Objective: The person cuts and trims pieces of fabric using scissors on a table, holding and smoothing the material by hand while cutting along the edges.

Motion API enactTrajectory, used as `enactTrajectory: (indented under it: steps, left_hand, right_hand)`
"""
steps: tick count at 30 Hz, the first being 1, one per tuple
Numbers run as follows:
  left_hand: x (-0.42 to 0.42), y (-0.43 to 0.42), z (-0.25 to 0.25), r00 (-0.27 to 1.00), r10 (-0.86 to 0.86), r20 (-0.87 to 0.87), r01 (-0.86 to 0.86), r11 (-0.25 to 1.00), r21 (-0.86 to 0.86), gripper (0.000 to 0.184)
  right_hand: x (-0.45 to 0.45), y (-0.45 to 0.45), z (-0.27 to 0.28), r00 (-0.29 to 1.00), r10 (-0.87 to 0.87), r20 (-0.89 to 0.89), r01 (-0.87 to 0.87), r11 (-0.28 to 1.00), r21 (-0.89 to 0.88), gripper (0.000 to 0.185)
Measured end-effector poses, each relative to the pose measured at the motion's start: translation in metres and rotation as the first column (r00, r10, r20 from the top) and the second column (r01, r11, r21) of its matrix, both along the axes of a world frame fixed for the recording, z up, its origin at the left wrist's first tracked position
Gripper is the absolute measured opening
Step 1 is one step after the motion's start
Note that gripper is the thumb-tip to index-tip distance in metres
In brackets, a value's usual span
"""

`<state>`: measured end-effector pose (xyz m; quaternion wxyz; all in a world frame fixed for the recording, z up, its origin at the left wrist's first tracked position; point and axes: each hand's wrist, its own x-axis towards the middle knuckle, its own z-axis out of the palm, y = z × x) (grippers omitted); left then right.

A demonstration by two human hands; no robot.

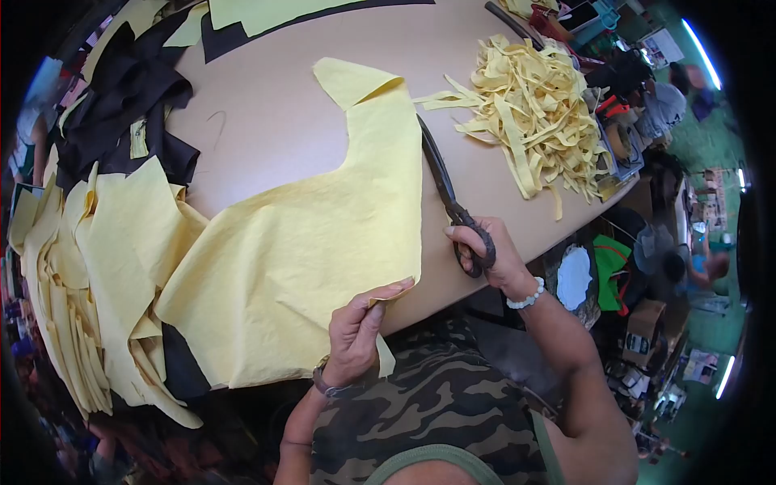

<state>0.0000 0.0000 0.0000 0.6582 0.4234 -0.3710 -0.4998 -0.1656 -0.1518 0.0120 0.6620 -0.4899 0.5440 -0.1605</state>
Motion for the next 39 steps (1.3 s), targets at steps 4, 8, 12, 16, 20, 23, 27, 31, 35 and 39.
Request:
enactTrajectory:
  steps: [4, 8, 12, 16, 20, 23, 27, 31, 35, 39]
  left_hand:
    - [-0.001, 0.000, 0.000, 0.999, 0.020, -0.026, -0.020, 1.000, 0.003, 0.023]
    - [0.000, 0.001, -0.001, 0.999, 0.022, -0.042, -0.022, 1.000, -0.010, 0.023]
    - [0.003, 0.001, -0.001, 0.999, -0.002, -0.040, 0.001, 1.000, -0.021, 0.023]
    - [0.005, 0.002, 0.000, 0.999, 0.013, -0.040, -0.014, 1.000, -0.023, 0.023]
    - [0.004, 0.003, -0.002, 0.998, 0.015, -0.055, -0.017, 0.999, -0.035, 0.023]
    - [0.005, 0.003, 0.000, 0.999, 0.006, -0.043, -0.007, 0.999, -0.041, 0.024]
    - [0.006, 0.004, 0.000, 0.999, 0.011, -0.045, -0.014, 0.999, -0.052, 0.024]
    - [0.006, 0.005, 0.000, 0.999, 0.014, -0.039, -0.015, 0.999, -0.039, 0.026]
    - [0.023, -0.001, 0.012, 0.989, -0.149, 0.011, 0.148, 0.988, 0.042, 0.032]
    - [0.050, -0.056, 0.031, 0.854, -0.180, 0.488, 0.179, 0.983, 0.049, 0.033]
  right_hand:
    - [-0.002, 0.000, 0.004, 0.999, 0.037, -0.029, -0.038, 0.999, -0.012, 0.023]
    - [0.000, 0.000, 0.003, 0.999, 0.037, -0.018, -0.037, 0.999, -0.006, 0.022]
    - [0.011, -0.009, 0.000, 0.999, -0.024, 0.022, 0.025, 1.000, -0.011, 0.022]
    - [0.010, -0.012, -0.001, 0.999, 0.021, 0.031, -0.020, 0.999, -0.025, 0.025]
    - [0.005, -0.015, -0.001, 0.998, 0.061, 0.014, -0.061, 0.998, -0.003, 0.019]
    - [0.012, -0.021, -0.001, 1.000, 0.018, 0.011, -0.017, 1.000, -0.023, 0.020]
    - [0.017, -0.027, 0.001, 1.000, 0.012, 0.029, -0.011, 1.000, -0.025, 0.020]
    - [0.013, -0.028, -0.002, 0.999, 0.052, -0.004, -0.052, 0.998, -0.034, 0.019]
    - [0.008, -0.030, -0.009, 0.995, 0.096, -0.009, -0.097, 0.993, -0.063, 0.024]
    - [0.005, -0.026, -0.018, 0.992, 0.073, 0.101, -0.069, 0.997, -0.037, 0.021]
